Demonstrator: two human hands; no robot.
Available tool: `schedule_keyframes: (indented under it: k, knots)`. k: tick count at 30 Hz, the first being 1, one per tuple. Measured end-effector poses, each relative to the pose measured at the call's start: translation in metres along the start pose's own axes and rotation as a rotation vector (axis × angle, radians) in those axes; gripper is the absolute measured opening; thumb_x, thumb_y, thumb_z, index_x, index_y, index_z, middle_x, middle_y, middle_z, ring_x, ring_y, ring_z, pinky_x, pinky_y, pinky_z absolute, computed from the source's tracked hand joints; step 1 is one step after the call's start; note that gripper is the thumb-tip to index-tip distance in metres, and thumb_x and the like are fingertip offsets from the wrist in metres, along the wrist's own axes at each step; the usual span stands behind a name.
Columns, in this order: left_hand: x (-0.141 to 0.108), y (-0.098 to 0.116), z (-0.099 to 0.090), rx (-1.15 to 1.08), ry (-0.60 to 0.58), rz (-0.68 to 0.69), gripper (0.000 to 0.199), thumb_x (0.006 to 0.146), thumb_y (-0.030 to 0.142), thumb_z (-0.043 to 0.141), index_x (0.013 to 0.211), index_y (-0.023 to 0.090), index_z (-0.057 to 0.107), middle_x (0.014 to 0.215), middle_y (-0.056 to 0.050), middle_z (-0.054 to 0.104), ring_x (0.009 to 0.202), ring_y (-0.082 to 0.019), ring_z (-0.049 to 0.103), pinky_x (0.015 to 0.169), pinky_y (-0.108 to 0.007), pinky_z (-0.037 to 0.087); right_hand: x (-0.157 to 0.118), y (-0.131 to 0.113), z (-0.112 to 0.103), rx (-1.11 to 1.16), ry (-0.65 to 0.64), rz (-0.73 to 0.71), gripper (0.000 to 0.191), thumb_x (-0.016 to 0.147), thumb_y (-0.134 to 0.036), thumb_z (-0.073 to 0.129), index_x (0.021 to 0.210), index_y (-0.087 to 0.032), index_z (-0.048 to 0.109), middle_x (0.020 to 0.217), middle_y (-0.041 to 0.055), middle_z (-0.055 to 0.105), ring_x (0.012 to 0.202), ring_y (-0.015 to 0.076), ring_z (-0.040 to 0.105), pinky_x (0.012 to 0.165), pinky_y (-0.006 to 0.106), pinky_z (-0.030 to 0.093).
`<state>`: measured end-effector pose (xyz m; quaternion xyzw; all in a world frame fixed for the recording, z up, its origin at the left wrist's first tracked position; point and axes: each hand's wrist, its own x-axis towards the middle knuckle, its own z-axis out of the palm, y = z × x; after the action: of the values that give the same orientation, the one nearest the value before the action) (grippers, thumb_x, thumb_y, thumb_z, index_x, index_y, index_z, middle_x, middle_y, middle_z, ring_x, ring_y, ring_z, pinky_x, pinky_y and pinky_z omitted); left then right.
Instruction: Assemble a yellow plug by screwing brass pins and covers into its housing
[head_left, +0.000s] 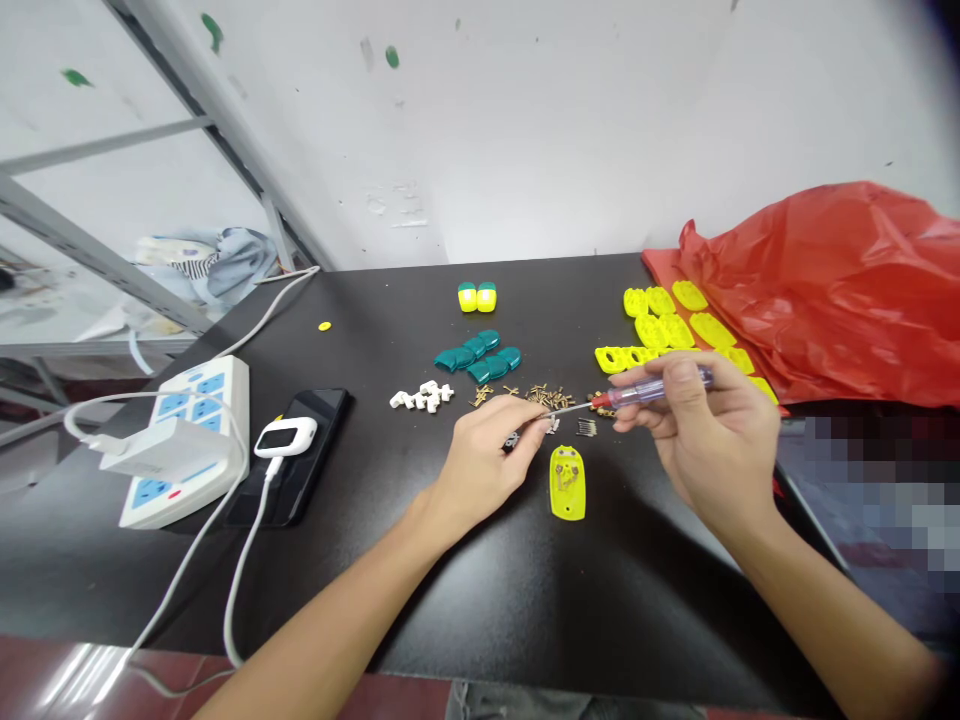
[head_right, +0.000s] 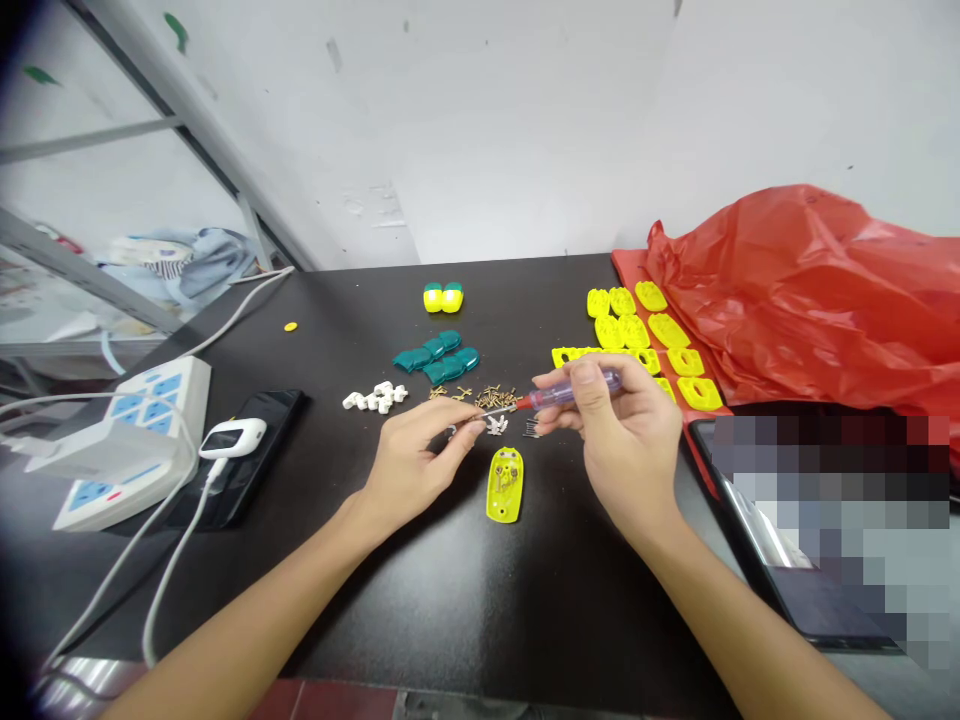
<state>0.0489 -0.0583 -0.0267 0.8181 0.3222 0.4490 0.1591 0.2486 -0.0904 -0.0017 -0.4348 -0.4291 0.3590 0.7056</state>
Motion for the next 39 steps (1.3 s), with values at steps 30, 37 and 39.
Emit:
schedule_keyframes:
  k: [30,37,39]
  knots:
    - [-0.003,0.013,-0.008,0.152,-0.694,-0.017,0.073,0.075,0.059,0.08,0.132,0.018,0.06,0.132,-0.012,0.062,0.117,-0.032,0.053,0.093,-0.046,0.038,-0.014,0.013,-0.002,-0.382,-0.092,-0.33,0.024,0.095,-0.024,0.068,0.117,-0.025,0.061,0.082,0.0007,0.073,0.059,0.014,0.069,0.055,0.027,0.059]
    - [-0.002,0.014,-0.007,0.156,-0.71,-0.012,0.07,0.077,0.058,0.078,0.131,0.018,0.06,0.13,-0.012,0.063,0.115,-0.032,0.053,0.092,-0.046,0.037,-0.013,0.011,0.001,-0.339,-0.092,-0.292,0.019,0.095,-0.025,0.067,0.113,-0.026,0.061,0.079,0.0007,0.072,0.059,0.0146,0.069,0.051,0.026,0.058]
    - [-0.002,0.014,-0.007,0.157,-0.708,-0.011,0.069,0.077,0.057,0.078,0.131,0.018,0.06,0.13,-0.012,0.063,0.115,-0.032,0.053,0.093,-0.046,0.037,-0.012,0.011,0.002,-0.332,-0.089,-0.273,0.019,0.095,-0.026,0.067,0.112,-0.026,0.061,0.078,0.0004,0.071,0.059,0.0144,0.068,0.05,0.026,0.057]
